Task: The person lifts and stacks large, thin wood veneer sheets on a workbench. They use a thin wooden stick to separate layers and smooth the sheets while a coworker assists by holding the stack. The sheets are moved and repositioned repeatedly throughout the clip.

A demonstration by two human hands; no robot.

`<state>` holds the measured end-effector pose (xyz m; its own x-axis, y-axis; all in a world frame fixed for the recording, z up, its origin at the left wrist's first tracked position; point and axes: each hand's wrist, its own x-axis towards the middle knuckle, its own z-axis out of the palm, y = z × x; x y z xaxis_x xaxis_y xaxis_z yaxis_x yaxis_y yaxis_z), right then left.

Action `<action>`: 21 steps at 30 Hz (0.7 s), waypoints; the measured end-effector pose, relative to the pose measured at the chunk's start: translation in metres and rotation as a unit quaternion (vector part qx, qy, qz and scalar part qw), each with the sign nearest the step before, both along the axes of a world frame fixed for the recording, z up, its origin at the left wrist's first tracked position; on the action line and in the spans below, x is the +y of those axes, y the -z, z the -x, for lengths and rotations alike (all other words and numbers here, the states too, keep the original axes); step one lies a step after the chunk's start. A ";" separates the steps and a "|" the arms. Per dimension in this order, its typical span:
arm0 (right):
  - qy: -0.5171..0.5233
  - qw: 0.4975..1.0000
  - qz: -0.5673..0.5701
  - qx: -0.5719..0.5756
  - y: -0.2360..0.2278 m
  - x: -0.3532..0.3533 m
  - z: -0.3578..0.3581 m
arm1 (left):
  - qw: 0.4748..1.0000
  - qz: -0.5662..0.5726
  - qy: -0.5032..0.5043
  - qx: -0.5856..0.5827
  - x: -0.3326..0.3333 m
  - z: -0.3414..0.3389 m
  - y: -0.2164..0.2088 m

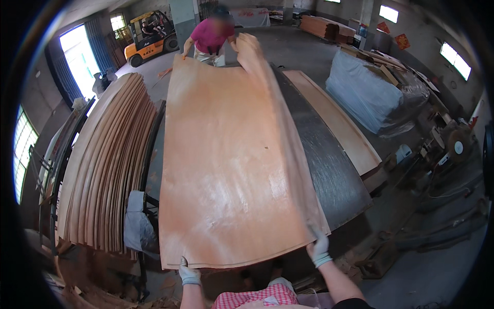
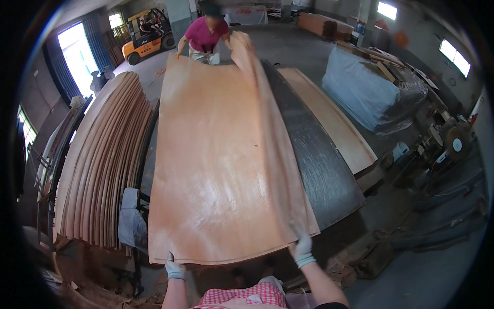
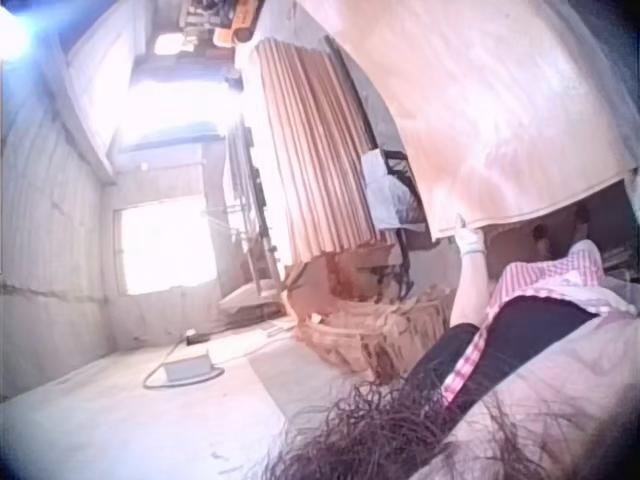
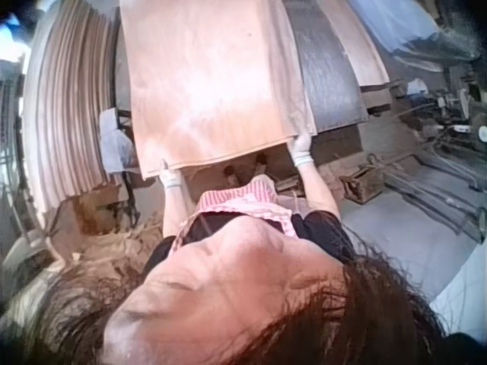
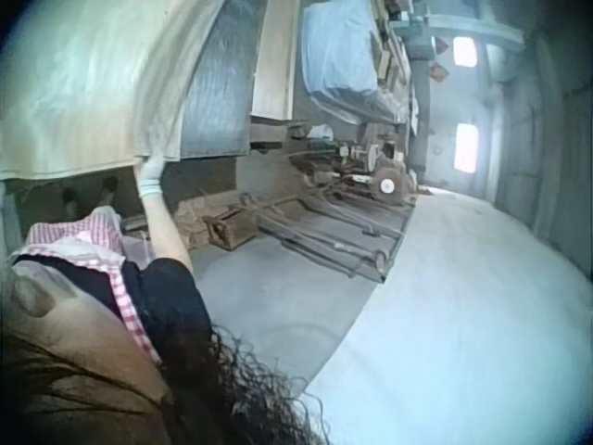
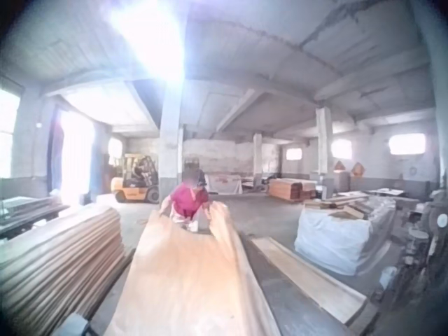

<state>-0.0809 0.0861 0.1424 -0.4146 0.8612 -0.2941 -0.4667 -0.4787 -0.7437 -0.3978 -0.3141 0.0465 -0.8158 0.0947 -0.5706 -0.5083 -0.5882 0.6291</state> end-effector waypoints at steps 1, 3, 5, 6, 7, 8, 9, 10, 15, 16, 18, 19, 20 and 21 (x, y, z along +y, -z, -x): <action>-0.046 0.974 -0.179 -0.128 0.019 -0.026 0.009 | 1.000 -0.015 0.010 0.016 -0.001 -0.001 -0.001; -0.162 0.821 -0.452 -0.309 0.076 -0.048 0.012 | 0.999 -0.014 0.032 0.027 0.004 -0.006 -0.009; -0.251 0.673 -0.558 -0.415 0.101 -0.067 0.029 | 0.998 0.026 0.044 0.020 0.019 -0.020 -0.047; -0.285 0.630 -0.562 -0.454 0.128 -0.074 0.035 | 0.999 0.027 0.040 0.019 0.028 -0.022 -0.055; -0.323 0.584 -0.565 -0.485 0.148 -0.083 0.042 | 0.998 0.036 0.039 0.022 0.033 -0.025 -0.063; -0.331 0.526 -0.586 -0.521 0.160 -0.093 0.043 | 0.998 0.046 0.040 0.025 0.036 -0.026 -0.069; -0.336 0.465 -0.603 -0.555 0.171 -0.102 0.042 | 0.997 0.056 0.044 0.027 0.043 -0.027 -0.075; -0.344 0.397 -0.621 -0.582 0.169 -0.110 0.044 | 0.996 0.077 0.025 0.035 0.043 -0.030 -0.077; -0.412 0.569 -0.520 -0.486 0.166 -0.072 0.041 | 0.986 0.152 -0.009 0.070 0.099 -0.060 -0.128; -0.364 0.618 -0.508 -0.478 0.156 -0.063 0.042 | 0.980 0.169 0.004 0.103 0.097 -0.069 -0.134; -0.306 0.509 -0.520 -0.613 0.148 -0.031 0.032 | 0.968 0.213 0.080 0.109 0.099 -0.084 -0.136; -0.227 0.497 -0.510 -0.665 0.159 -0.011 0.015 | 0.954 0.216 0.066 0.195 0.118 -0.101 -0.133; -0.215 0.513 -0.438 -0.706 0.155 0.001 0.007 | 0.843 0.376 0.105 0.370 0.133 -0.118 -0.151; -0.183 0.506 -0.390 -0.747 0.160 0.018 -0.009 | 0.675 0.498 0.144 0.524 0.154 -0.133 -0.169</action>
